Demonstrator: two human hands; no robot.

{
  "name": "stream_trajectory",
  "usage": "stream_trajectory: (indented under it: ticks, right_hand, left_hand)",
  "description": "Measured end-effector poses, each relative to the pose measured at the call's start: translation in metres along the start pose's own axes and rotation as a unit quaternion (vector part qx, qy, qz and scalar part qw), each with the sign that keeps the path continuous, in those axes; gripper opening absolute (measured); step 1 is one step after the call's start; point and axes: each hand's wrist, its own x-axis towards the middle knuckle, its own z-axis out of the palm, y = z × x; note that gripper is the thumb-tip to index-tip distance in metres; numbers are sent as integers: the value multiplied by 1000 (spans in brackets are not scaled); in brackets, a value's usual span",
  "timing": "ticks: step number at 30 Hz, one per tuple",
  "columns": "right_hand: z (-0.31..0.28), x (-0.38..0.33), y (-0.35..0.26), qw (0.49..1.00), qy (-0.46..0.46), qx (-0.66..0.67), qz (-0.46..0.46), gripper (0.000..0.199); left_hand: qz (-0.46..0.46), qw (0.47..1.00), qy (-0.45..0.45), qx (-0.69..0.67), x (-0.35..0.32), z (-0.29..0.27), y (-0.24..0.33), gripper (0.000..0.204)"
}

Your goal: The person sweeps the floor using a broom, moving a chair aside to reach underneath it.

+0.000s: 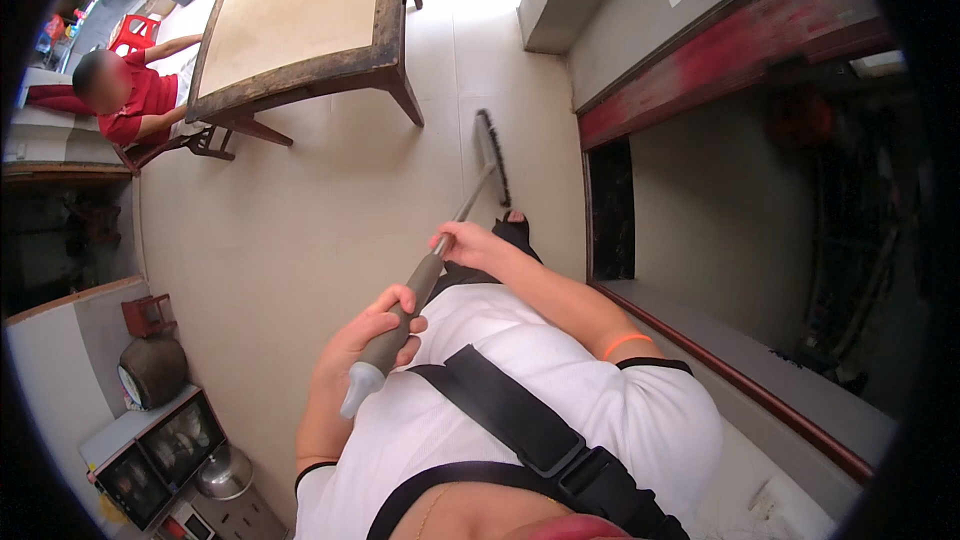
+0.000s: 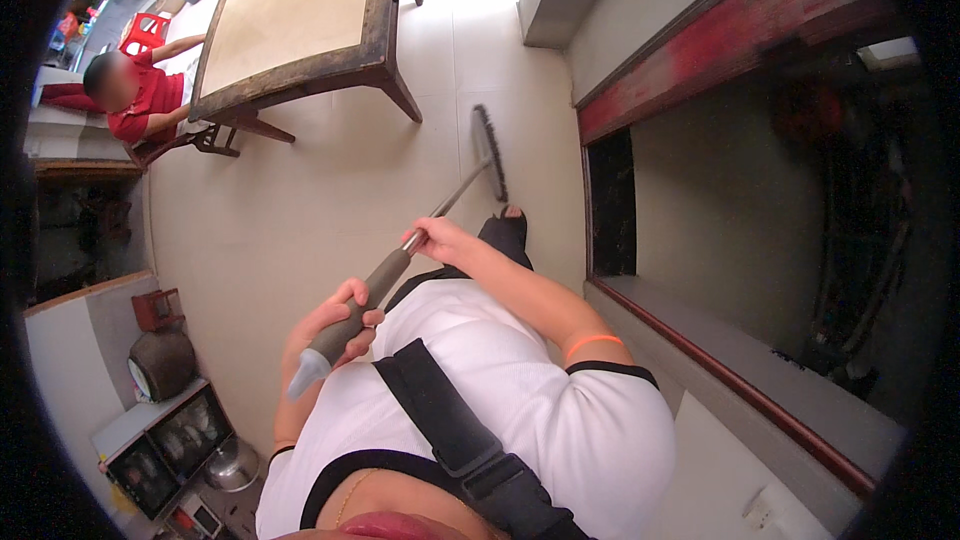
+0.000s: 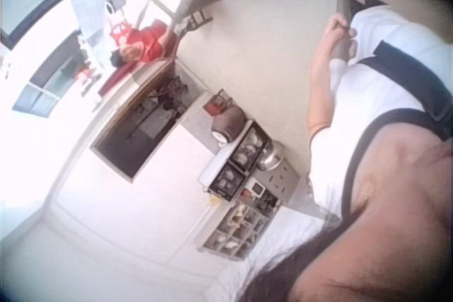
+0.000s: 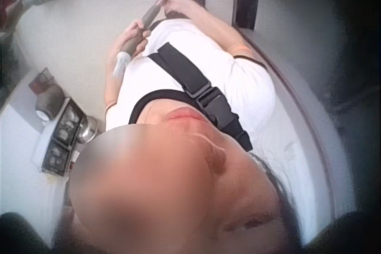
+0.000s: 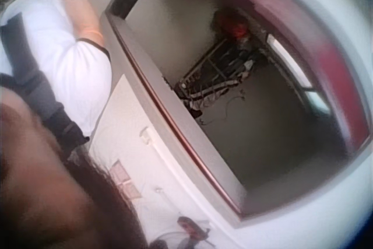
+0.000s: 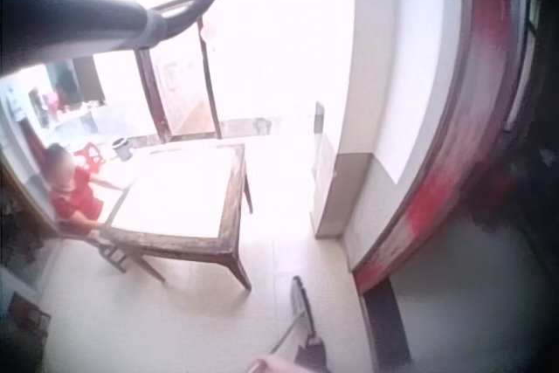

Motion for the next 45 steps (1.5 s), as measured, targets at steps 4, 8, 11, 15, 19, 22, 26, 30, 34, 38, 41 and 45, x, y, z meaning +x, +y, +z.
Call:
stream_trajectory:
  ticks: [4,8,11,15,19,22,26,30,34,38,41,45]
  right_hand:
    - [-10,-7,-73,995,18,-53,-82,10]
    - [-29,-1,-161,986,81,-14,-147,6]
    - [-52,7,-230,981,94,-23,-166,4]
    - [-62,30,-313,977,127,-6,-171,10]
    - [-88,83,-376,981,129,-50,-137,8]
    - [-89,116,-384,979,156,-87,-95,5]
    - [-69,121,-352,975,168,-143,-16,22]
    - [-53,99,-336,973,142,-181,6,16]
    - [-8,69,-358,992,65,-87,60,10]
    - [28,33,-368,993,41,7,112,13]
    - [31,45,-375,989,-3,-6,145,8]
    - [52,71,-404,987,7,-156,48,8]
  left_hand:
    - [-7,998,-59,-17,58,3,25,16]
    - [-20,994,-97,-54,141,25,58,14]
    - [-29,991,-120,-44,206,45,81,15]
    - [-24,991,-102,-82,290,71,119,17]
    - [-20,991,-6,-132,353,95,154,18]
    - [10,974,-46,-222,365,74,164,17]
    - [46,958,32,-283,326,69,139,17]
    - [52,974,80,-206,306,100,122,19]
    - [91,986,52,-127,286,135,157,20]
    - [66,997,41,-21,275,158,158,19]
    - [52,998,32,10,272,160,165,15]
    - [155,986,-9,-55,297,143,166,13]
